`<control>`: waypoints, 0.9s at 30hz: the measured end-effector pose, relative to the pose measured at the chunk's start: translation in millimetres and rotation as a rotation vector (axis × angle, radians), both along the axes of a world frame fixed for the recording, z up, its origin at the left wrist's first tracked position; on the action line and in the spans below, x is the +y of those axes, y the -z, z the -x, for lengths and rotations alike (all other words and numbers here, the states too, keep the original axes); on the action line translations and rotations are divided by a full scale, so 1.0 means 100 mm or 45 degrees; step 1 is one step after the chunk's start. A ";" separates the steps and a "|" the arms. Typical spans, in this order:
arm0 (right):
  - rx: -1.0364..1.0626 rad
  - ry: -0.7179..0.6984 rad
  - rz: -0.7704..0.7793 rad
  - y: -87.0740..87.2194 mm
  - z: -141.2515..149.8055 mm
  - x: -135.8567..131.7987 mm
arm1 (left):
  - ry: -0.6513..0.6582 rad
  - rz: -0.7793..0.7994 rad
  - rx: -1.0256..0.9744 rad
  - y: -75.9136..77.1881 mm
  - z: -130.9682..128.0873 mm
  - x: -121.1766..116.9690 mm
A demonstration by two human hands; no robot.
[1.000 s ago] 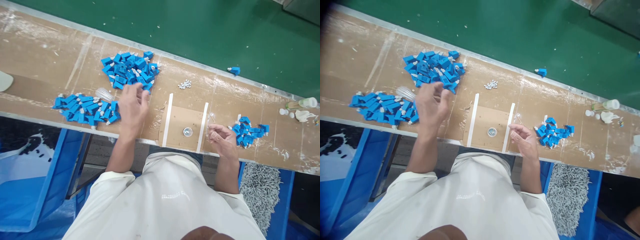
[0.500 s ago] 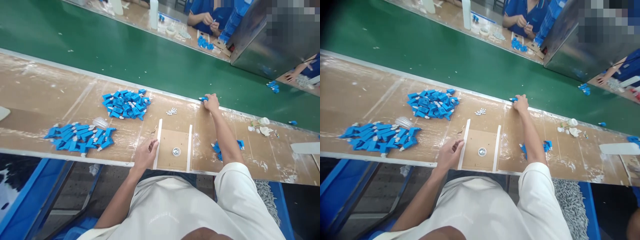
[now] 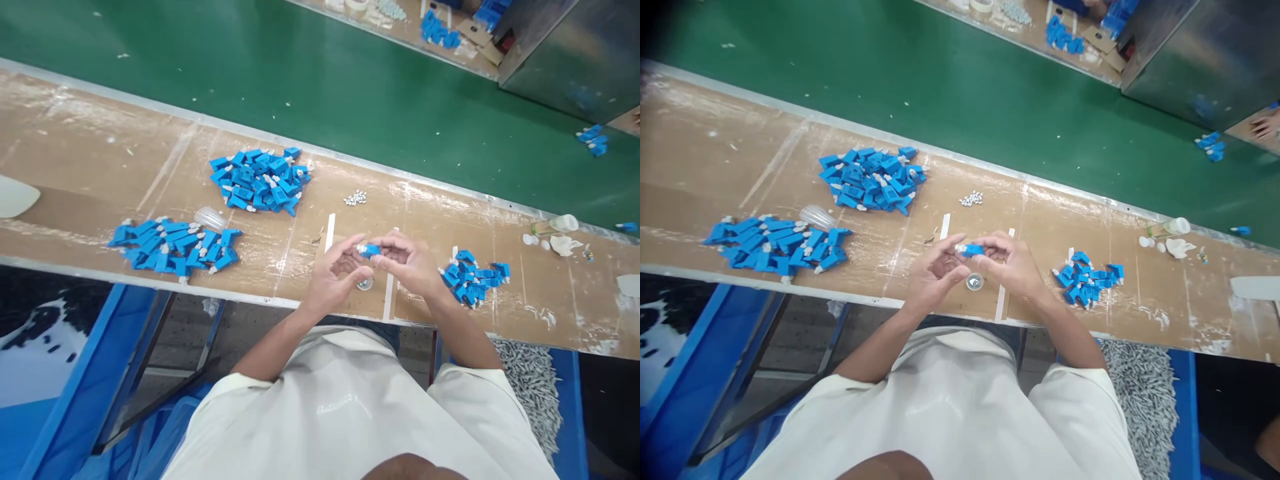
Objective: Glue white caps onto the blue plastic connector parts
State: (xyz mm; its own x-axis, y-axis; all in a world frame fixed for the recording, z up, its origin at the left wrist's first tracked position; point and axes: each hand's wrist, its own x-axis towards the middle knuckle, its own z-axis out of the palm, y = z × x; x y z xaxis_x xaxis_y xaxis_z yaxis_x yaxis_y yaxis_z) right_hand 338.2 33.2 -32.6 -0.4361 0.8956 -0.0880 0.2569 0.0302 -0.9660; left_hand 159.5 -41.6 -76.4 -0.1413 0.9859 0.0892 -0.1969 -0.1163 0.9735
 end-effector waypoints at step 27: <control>-0.234 0.195 -0.326 0.58 -0.02 -0.60 | 0.095 0.555 -0.851 0.43 0.13 0.05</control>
